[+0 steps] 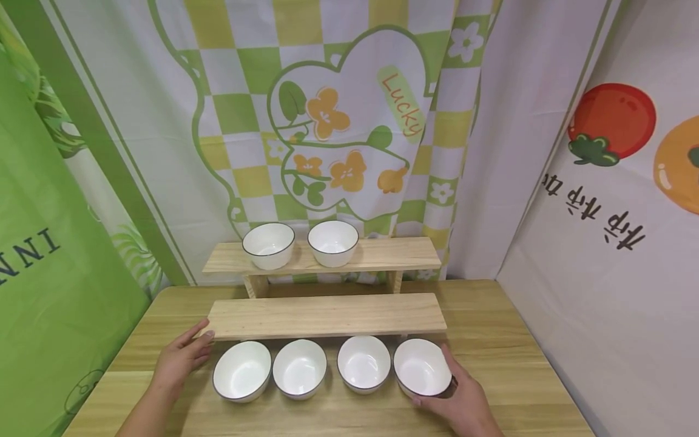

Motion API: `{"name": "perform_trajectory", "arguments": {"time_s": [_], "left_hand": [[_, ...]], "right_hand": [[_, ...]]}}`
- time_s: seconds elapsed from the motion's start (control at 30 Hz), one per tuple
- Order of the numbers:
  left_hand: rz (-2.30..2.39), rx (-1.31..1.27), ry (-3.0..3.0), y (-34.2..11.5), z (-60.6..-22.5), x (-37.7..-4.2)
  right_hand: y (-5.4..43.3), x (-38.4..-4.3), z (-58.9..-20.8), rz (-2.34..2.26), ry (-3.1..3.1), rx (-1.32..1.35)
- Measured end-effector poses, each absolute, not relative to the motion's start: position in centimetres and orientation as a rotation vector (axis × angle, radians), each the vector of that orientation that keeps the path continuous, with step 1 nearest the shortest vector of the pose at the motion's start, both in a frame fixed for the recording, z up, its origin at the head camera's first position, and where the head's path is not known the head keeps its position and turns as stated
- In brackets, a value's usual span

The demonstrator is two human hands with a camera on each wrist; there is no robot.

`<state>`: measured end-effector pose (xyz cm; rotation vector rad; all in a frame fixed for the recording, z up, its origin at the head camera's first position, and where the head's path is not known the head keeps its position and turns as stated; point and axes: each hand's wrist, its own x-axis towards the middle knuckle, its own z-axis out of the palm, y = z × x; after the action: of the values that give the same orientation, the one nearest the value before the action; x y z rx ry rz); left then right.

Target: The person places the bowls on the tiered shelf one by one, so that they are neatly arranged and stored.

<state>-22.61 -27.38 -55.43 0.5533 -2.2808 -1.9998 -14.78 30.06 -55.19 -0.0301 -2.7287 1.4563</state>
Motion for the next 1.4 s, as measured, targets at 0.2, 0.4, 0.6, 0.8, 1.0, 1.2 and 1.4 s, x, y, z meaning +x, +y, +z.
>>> {"name": "perform_trajectory", "arguments": {"time_s": [0.2, 0.4, 0.6, 0.8, 1.0, 1.2, 1.4], "left_hand": [[-2.018, 0.553, -2.282, -27.5, -55.6, -22.7], [-2.031, 0.563, -2.280, -27.6, -55.6, -22.8], [-2.023, 0.559, -2.277, -27.5, -55.5, -22.7], [-2.014, 0.551, -2.274, -27.3, -55.4, -22.6], [-2.021, 0.547, -2.272, -27.3, -55.6, -22.6], [-2.035, 0.540, -2.268, -27.4, -55.6, -22.7], [-2.036, 0.547, -2.258, -27.4, -55.3, -22.5]], "right_hand": [[30.4, -14.6, -54.5, 1.461, -2.732, -0.057], [30.8, -14.7, -53.7, 1.386, -2.745, -0.057], [31.3, -15.2, -53.0, 1.368, -2.698, 0.011], [31.4, -15.6, -51.8, 1.347, -2.690, 0.026], [31.2, -16.0, -50.9, 1.363, -2.678, 0.041], [30.9, -16.5, -49.8, 1.432, -2.666, 0.010], [30.7, -17.4, -49.2, 1.441, -2.657, 0.025]]}}
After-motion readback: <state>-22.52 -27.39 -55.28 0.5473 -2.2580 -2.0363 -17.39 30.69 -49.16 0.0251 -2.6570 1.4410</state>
